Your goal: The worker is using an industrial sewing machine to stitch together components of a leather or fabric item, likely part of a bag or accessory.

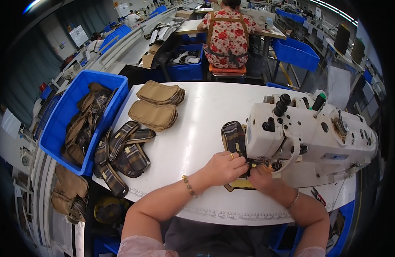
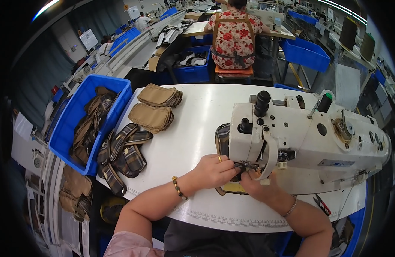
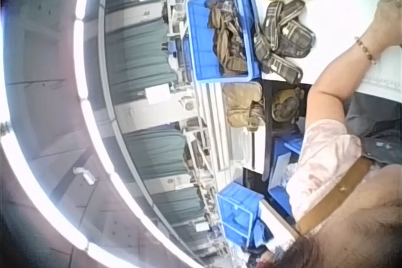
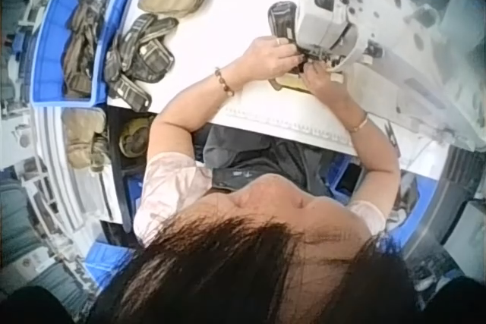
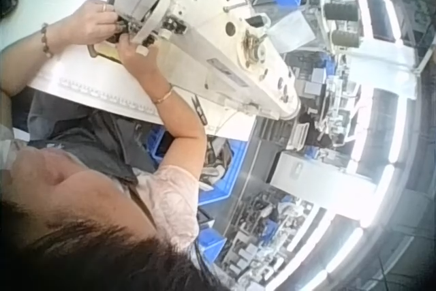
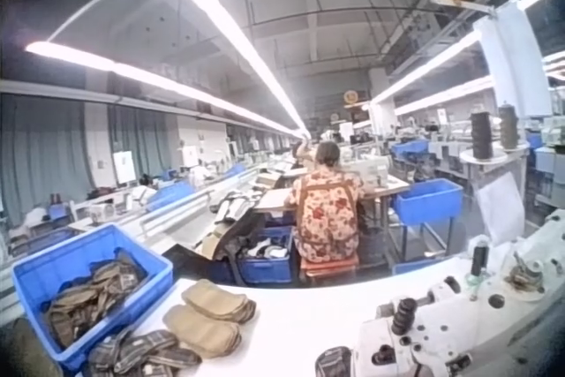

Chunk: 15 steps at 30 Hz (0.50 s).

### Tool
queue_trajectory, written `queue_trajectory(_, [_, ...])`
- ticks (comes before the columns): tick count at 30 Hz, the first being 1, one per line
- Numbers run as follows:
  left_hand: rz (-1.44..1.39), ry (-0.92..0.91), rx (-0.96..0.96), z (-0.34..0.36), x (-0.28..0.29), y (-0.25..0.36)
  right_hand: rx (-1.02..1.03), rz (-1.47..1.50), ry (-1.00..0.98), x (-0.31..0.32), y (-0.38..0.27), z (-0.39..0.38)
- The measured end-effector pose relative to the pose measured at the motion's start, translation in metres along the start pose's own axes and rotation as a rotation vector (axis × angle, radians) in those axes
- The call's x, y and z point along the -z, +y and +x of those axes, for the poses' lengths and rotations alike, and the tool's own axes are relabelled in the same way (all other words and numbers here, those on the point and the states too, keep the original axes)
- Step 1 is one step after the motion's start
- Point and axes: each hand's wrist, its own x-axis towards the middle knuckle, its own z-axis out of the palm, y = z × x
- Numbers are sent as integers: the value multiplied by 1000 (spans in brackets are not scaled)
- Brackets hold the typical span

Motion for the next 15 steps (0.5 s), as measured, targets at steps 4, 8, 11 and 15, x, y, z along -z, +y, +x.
queue_trajectory(4, [-11, -16, 144, -6, -11, 4, 68, 85, -203, -9, 0, -18])
queue_trajectory(8, [-22, -24, 350, -10, -15, 10, 156, 37, -203, -6, -2, -13])
queue_trajectory(11, [-54, -47, 373, -11, -16, 10, 155, 0, -231, 5, -2, -6])
queue_trajectory(15, [-143, -132, 312, 2, 5, -1, 47, 83, -72, 12, -1, 12])
